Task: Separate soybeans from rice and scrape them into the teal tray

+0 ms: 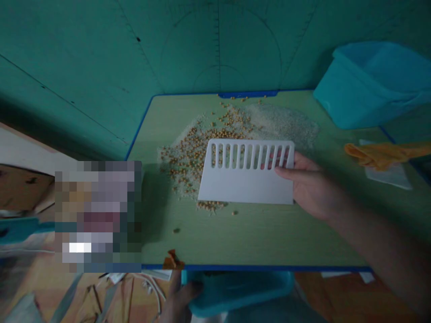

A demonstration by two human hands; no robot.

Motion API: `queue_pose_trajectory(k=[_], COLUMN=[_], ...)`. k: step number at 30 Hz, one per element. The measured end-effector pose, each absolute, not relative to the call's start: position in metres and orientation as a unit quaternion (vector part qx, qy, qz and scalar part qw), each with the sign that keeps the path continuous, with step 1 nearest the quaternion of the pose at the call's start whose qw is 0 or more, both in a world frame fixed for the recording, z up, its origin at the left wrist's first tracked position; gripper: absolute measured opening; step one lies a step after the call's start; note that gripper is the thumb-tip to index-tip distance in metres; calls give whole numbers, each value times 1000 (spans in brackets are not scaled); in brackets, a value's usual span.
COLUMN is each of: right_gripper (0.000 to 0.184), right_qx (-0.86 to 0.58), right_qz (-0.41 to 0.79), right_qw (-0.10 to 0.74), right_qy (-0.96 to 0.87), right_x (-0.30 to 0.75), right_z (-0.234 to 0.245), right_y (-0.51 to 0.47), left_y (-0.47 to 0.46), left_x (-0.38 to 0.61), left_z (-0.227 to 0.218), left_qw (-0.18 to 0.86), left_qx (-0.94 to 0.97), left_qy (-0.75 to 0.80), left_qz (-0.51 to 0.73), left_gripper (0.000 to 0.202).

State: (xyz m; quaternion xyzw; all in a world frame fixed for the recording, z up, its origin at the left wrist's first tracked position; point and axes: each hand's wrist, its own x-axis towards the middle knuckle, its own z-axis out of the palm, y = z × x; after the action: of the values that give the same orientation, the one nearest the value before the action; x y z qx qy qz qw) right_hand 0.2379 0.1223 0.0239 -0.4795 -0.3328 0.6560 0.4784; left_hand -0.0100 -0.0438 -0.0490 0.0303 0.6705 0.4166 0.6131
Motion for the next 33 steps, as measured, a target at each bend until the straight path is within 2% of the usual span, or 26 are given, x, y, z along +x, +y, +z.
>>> queue_pose_trajectory(k=[2, 8, 15, 22, 26, 33], right_gripper=[23, 25, 19, 18, 20, 19], right_qx=[-479, -471, -460, -455, -475, -499], right_qz=[659, 675, 683, 683, 687, 665], right_qw=[477, 454, 447, 437, 433, 444], right_qy=[-330, -341, -350, -366, -337, -335], right_x=[237, 234, 233, 233, 233, 231], right_z=[25, 26, 25, 26, 29, 32], right_y=[121, 117, 113, 110, 109, 110], left_y=[-46, -45, -41, -43, -45, -55], left_x=[-12, -17, -18, -24, -44, -77], left_z=[-51, -51, -46, -48, -43, -41], left_qw=[615, 605, 619, 631, 626, 610], left_qx=[18, 30, 24, 20, 25, 57], left_qy=[674, 684, 659, 648, 636, 648], left_qz=[410, 405, 426, 426, 450, 452], left_gripper=[50, 29, 39, 36, 25, 29])
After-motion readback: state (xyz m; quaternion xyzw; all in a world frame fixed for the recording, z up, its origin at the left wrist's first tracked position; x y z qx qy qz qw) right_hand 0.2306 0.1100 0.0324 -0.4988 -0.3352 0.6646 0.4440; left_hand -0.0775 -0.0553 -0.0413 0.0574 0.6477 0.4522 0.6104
